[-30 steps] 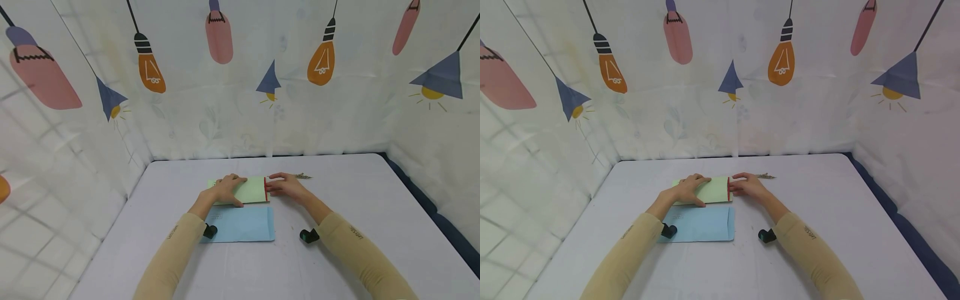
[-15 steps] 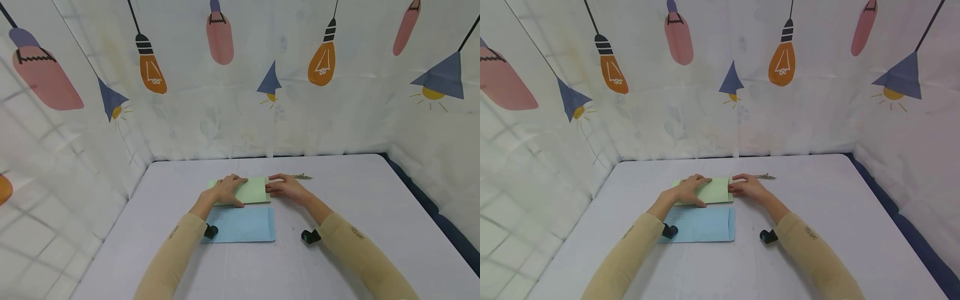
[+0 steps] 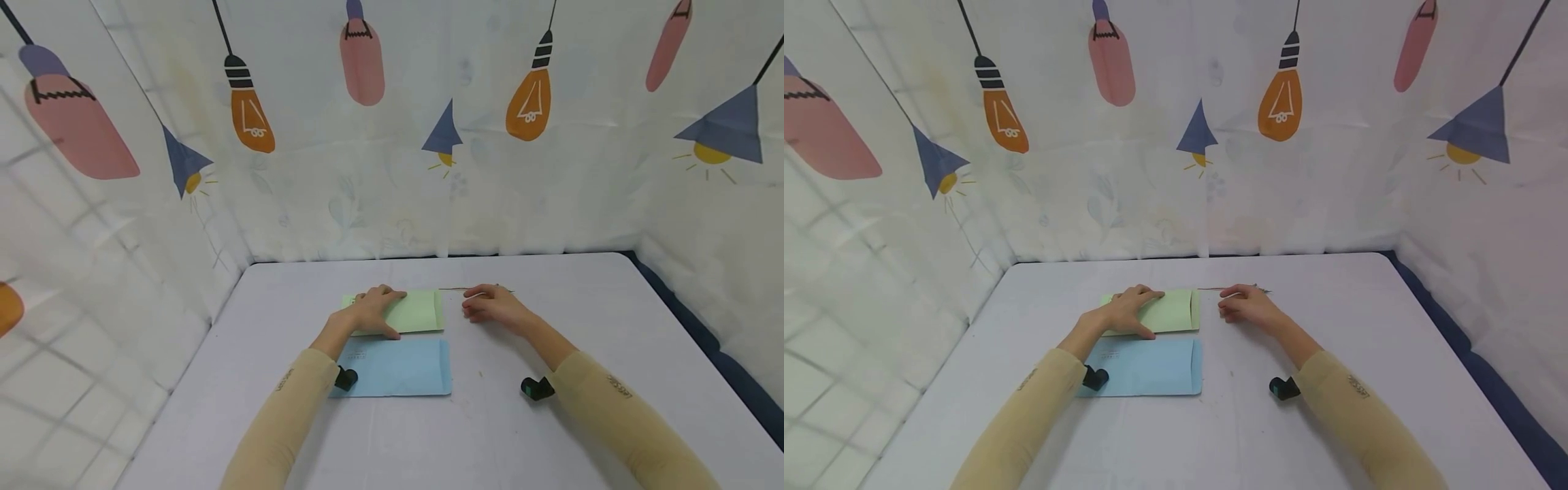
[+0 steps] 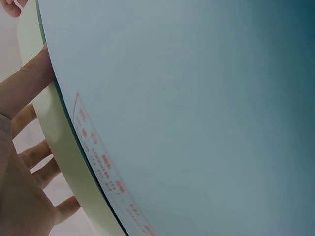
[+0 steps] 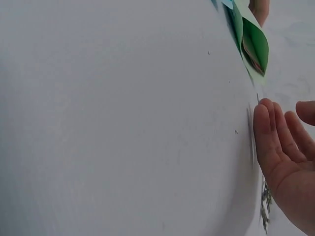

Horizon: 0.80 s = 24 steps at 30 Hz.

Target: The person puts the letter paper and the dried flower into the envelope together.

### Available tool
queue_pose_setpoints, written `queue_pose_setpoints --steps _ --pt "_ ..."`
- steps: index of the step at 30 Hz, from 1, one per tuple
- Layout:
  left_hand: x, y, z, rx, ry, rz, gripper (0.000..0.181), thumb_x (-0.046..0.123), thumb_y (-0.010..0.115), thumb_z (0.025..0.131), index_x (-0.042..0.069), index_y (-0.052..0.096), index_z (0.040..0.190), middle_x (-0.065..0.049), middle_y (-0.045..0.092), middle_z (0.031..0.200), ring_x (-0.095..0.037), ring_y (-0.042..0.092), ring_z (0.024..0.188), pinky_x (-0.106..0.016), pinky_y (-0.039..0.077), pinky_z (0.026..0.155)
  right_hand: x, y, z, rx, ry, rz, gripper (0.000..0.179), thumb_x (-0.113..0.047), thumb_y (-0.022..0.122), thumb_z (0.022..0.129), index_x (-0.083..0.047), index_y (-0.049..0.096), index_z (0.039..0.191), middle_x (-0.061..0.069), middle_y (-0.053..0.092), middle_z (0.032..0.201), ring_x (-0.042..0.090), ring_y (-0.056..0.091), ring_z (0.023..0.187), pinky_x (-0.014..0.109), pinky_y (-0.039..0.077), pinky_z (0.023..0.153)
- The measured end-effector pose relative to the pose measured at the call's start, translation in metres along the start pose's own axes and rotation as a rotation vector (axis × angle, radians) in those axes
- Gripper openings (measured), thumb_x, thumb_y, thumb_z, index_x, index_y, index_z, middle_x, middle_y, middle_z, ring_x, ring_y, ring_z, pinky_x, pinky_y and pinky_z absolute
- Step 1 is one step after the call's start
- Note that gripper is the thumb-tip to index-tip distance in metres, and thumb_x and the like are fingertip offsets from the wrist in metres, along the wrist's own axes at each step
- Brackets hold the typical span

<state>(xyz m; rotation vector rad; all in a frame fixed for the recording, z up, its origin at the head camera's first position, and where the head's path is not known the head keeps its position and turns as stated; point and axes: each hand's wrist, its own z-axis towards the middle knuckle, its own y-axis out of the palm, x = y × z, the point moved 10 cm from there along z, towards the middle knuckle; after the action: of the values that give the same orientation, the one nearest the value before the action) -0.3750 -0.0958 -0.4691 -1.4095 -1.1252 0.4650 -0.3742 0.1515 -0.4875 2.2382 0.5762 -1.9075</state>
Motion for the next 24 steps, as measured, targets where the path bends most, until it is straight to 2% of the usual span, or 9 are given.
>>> queue_pose_setpoints --steps 7,16,20,24 --pt "0.0 0.001 0.002 -0.003 0.008 0.014 0.097 0.05 0.086 0.081 0.025 0.037 0.161 -0.01 0.038 0.155 -0.03 0.035 0.142 -0.062 0.025 0.112 -0.002 -0.036 -0.011 0.057 -0.016 -0.009 0.042 -0.009 0.056 0.106 0.016 0.047 0.14 0.034 0.059 0.127 0.031 0.067 0.106 0.038 0.057 0.088" --pt "0.002 -0.001 0.0 -0.002 0.011 0.018 0.097 0.05 0.086 0.082 0.024 0.037 0.161 -0.01 0.039 0.154 -0.032 0.036 0.141 -0.061 0.026 0.112 0.004 -0.077 -0.016 0.206 0.024 -0.025 0.039 -0.01 0.056 0.106 0.017 0.052 0.134 0.03 0.062 0.122 0.019 0.069 0.093 0.033 0.058 0.082" --pt "0.002 0.0 -0.001 -0.002 0.014 0.018 0.097 0.051 0.086 0.082 0.024 0.037 0.161 -0.011 0.04 0.154 -0.032 0.037 0.141 -0.061 0.027 0.111 0.009 -0.088 -0.018 0.257 0.059 -0.076 0.041 -0.012 0.056 0.106 0.016 0.052 0.136 0.027 0.062 0.122 0.018 0.067 0.092 0.03 0.058 0.08" --pt "0.002 0.001 -0.001 -0.005 0.013 0.017 0.097 0.051 0.085 0.082 0.024 0.037 0.161 -0.01 0.04 0.154 -0.031 0.037 0.141 -0.06 0.028 0.111 0.009 -0.096 -0.02 0.296 0.08 -0.174 0.04 -0.014 0.056 0.106 0.014 0.055 0.136 0.027 0.057 0.132 0.023 0.064 0.101 0.028 0.057 0.079"
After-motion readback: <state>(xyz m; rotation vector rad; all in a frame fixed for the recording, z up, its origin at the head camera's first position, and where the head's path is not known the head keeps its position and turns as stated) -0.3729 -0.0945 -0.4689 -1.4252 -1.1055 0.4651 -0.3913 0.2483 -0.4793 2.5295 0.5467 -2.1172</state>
